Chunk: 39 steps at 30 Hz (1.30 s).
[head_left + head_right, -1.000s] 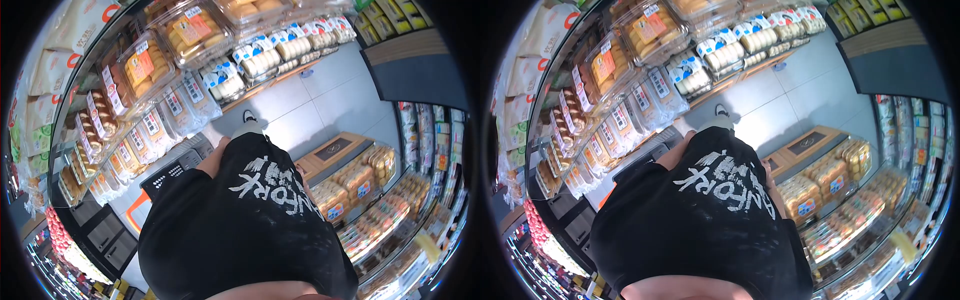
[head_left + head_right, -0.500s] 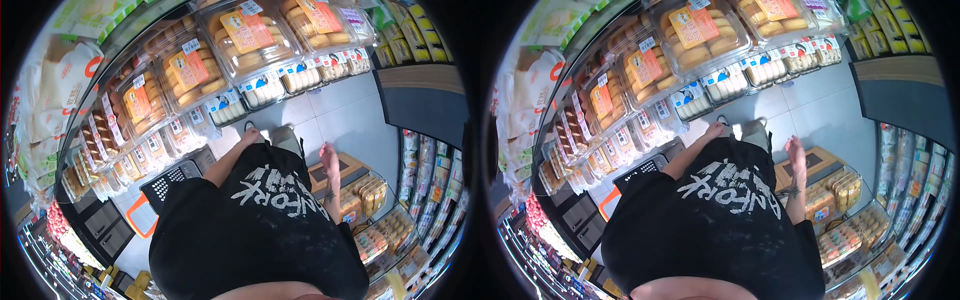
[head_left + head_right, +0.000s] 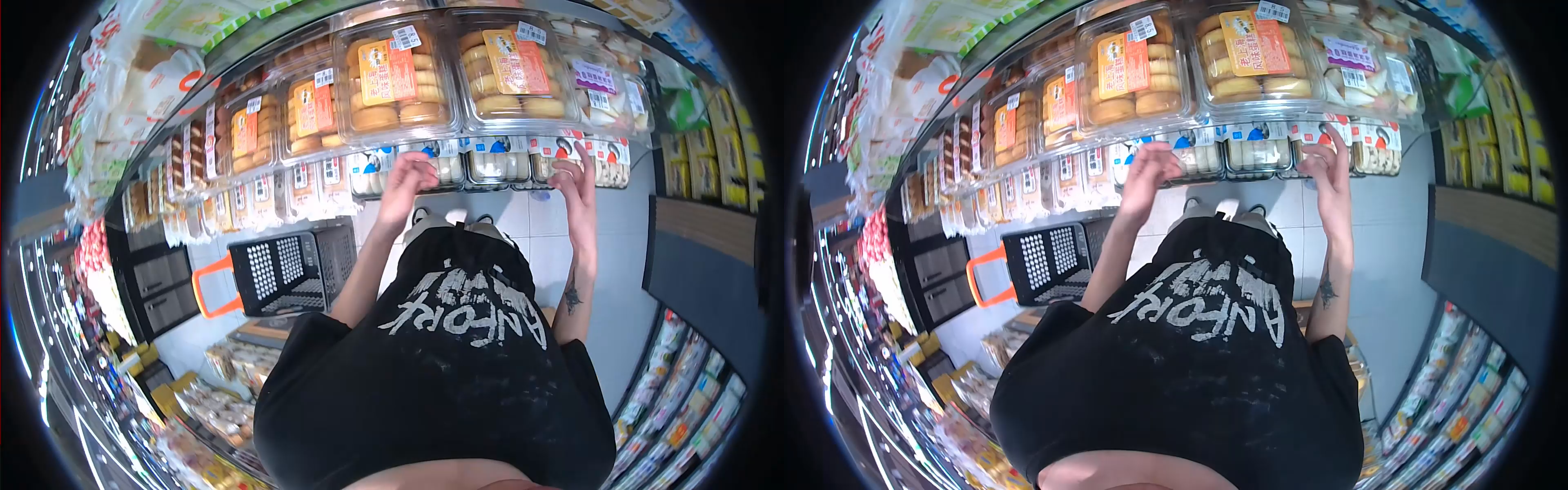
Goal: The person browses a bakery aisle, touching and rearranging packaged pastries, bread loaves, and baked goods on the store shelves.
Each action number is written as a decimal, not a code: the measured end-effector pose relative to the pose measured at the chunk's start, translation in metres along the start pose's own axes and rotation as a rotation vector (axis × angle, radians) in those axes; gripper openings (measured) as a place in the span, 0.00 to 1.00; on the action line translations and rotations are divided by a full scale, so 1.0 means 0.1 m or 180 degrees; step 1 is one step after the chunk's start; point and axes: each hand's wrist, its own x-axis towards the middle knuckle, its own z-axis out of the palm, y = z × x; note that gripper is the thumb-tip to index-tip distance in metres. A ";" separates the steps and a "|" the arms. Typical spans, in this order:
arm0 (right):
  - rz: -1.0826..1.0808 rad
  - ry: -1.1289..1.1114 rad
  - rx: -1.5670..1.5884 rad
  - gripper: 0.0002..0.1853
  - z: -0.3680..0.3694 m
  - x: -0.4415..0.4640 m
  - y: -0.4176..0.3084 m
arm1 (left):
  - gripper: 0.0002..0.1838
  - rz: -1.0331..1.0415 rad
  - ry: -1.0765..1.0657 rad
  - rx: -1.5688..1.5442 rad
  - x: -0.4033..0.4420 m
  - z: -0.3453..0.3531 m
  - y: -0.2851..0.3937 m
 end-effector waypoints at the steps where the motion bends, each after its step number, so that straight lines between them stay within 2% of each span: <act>1: -0.0175 -0.0187 -0.0087 0.28 0.00 0.06 -0.02 | 0.13 0.0140 0.0324 -0.0196 -0.02 0.04 0.06; 2: -0.0186 -0.0274 -0.0032 0.33 -0.02 0.14 0.00 | 0.14 0.0267 0.0661 -0.0108 -0.07 0.08 0.14; 5: -0.0285 -0.0528 -0.0083 0.34 -0.10 0.33 0.09 | 0.16 0.0636 0.1423 -0.0110 -0.16 0.12 0.28; 6: -0.0279 -0.0557 0.0012 0.35 -0.10 0.36 0.09 | 0.21 0.0795 0.1521 -0.0019 -0.17 0.10 0.30; 9: -0.0239 -0.0702 0.0127 0.36 -0.09 0.42 0.09 | 0.25 0.0854 0.1682 0.0171 -0.15 0.08 0.38; 10: -0.0231 -0.0745 0.0123 0.36 -0.08 0.43 0.10 | 0.29 0.0781 0.1710 0.0167 -0.14 0.08 0.41; 20: -0.0127 -0.1022 0.0291 0.38 -0.04 0.44 0.18 | 0.31 0.0670 0.1447 0.0615 0.00 0.03 0.44; 29: -0.0082 -0.1058 0.0181 0.38 0.03 0.46 0.16 | 0.33 0.0682 0.1392 0.0421 0.08 0.09 0.39; 30: -0.0057 -0.1050 0.0154 0.37 0.03 0.47 0.14 | 0.30 0.0758 0.1449 0.0581 0.10 0.09 0.38; 33: -0.0048 -0.1118 0.0169 0.36 0.06 0.50 0.12 | 0.27 0.0740 0.1044 -0.0015 0.11 -0.09 0.38; 34: -0.0025 -0.1112 0.0156 0.36 0.07 0.50 0.11 | 0.25 0.0983 0.1144 -0.0136 0.11 -0.09 0.37; 35: -0.0002 -0.1104 0.0143 0.36 0.07 0.50 0.09 | 0.20 0.0956 0.1236 -0.0073 0.11 -0.09 0.38; 36: 0.0019 -0.1096 0.0130 0.36 0.07 0.50 0.07 | 0.19 0.0930 0.1327 -0.0012 0.11 -0.05 0.46; 37: 0.0022 -0.1090 0.0168 0.36 0.07 0.50 0.05 | 0.22 0.0907 0.1420 0.0047 0.11 -0.02 0.51; 39: 0.0025 -0.1081 0.0246 0.35 0.07 0.50 0.03 | 0.18 0.0800 0.1566 0.0137 0.14 -0.03 0.52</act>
